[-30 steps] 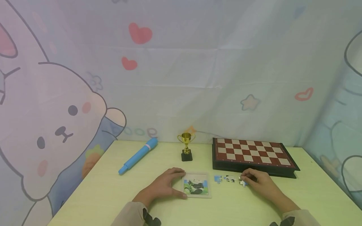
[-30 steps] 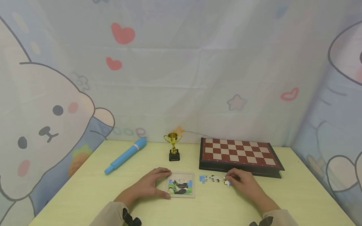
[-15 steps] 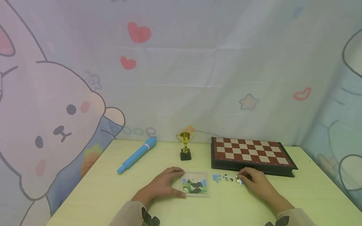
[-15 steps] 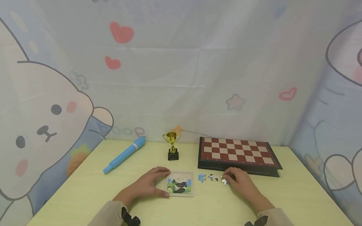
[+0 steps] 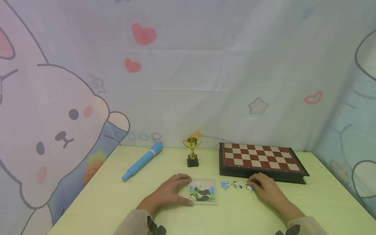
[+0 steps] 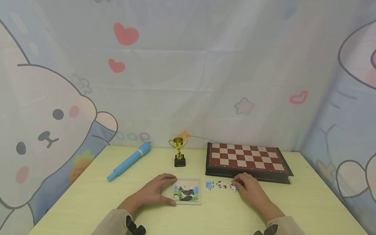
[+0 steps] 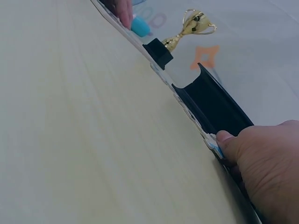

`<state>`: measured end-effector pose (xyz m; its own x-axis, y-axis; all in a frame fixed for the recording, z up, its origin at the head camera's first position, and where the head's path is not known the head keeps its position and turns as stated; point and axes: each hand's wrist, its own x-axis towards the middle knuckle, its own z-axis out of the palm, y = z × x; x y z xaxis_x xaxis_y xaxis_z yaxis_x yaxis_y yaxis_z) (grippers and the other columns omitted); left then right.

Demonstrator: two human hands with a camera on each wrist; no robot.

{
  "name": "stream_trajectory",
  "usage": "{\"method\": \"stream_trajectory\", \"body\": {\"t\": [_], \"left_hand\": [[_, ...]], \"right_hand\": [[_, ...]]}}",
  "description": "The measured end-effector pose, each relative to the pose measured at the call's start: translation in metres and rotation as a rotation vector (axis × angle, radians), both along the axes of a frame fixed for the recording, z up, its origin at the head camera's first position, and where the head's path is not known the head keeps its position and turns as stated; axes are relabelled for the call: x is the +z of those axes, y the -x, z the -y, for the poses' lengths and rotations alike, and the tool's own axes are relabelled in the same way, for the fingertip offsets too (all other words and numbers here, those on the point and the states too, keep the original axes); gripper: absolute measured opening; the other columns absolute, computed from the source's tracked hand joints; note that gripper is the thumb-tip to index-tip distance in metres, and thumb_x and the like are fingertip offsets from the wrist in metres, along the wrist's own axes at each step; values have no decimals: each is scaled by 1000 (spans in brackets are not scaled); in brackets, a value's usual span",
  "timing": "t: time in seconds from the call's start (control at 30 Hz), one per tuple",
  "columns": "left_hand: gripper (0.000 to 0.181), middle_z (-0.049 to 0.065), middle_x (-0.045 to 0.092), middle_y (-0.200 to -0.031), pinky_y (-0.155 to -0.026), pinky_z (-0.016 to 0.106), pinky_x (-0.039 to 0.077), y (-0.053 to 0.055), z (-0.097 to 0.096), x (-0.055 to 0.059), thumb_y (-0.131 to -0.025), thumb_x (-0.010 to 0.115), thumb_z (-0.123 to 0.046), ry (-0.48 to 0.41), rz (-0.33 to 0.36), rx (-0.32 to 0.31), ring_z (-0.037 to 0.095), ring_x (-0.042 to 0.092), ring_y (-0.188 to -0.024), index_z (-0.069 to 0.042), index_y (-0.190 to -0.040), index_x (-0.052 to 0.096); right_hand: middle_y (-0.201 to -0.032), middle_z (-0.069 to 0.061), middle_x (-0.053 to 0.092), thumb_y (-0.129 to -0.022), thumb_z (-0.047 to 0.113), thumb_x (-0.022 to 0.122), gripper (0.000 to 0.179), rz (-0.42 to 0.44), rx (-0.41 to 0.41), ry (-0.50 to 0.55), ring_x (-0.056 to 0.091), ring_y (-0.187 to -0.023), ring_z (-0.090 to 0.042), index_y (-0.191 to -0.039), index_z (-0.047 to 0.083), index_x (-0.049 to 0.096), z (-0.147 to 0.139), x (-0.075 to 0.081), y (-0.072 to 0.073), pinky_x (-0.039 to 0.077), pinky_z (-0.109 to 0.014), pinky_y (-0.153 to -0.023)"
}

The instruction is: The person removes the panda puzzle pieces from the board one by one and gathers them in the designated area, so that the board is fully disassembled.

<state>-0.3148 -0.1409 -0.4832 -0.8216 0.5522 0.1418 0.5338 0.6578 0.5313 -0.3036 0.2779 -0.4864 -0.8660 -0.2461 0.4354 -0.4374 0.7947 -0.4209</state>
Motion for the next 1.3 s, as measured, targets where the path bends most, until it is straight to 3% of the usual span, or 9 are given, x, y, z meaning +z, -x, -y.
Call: {"method": "stream_trajectory", "body": {"t": [0.33,0.5,0.6,0.7,0.83,0.93,1.07,1.17,1.3], "left_hand": [[96,-9,43,-152,-115,51,35,-2,1,2,-70,78,-72,-1,5,-6,23,37,-143,-22,-149,51],[96,-8,43,-152,-115,52,34,-2,2,3,-70,78,-71,-5,5,-5,23,37,-143,-22,-149,51],[96,-7,43,-152,-115,52,34,-3,2,4,-70,79,-70,-5,1,-1,23,37,-143,-21,-148,52],[96,-8,43,-152,-115,52,34,-3,3,4,-70,80,-70,-6,0,1,23,38,-143,-21,-148,52],[97,-8,43,-151,-116,52,33,-2,3,4,-69,80,-70,-10,2,-2,23,38,-143,-21,-148,52],[97,-8,43,-152,-116,52,33,-1,3,3,-70,79,-71,-14,3,-2,23,37,-143,-21,-148,52],[96,-9,43,-152,-115,52,34,0,3,3,-70,78,-72,-17,4,1,23,38,-142,-23,-148,52],[95,-10,43,-152,-114,52,36,0,3,2,-71,77,-72,-11,5,-8,22,38,-142,-23,-149,51],[95,-9,42,-152,-114,53,36,-1,1,3,-73,76,-72,-13,12,-24,22,38,-142,-22,-149,50]], "right_hand": [[-92,14,56,-92,15,75,9,-24,36,-16,52,-82,-2,-95,21,69,-1,-7,3,53,-26,-72],[-93,16,57,-94,15,73,9,-110,78,11,53,-82,-1,-100,20,69,3,-5,3,53,-25,-69],[-96,18,59,-95,16,72,10,-167,140,30,53,-83,-1,-103,22,69,16,-3,0,51,-23,-69],[-102,18,64,-94,17,73,12,-220,259,24,57,-88,-3,-105,22,70,42,-1,-3,53,-27,-72],[-112,16,66,-93,22,74,15,-263,391,-49,60,-105,-8,-108,23,71,85,1,-8,52,-42,-88],[-116,15,65,-95,25,72,15,-246,460,-71,58,-112,-8,-110,23,70,115,4,-8,51,-45,-95],[-118,9,63,-97,24,70,17,-169,549,-35,57,-110,-9,-113,17,68,148,7,-1,53,-35,-94],[-120,6,61,-99,27,67,20,-113,559,-33,56,-110,-10,-116,16,67,164,6,5,53,-32,-93],[-118,3,61,-98,32,67,25,-102,526,-66,54,-105,-11,-116,14,66,174,4,12,53,-31,-89]]}}
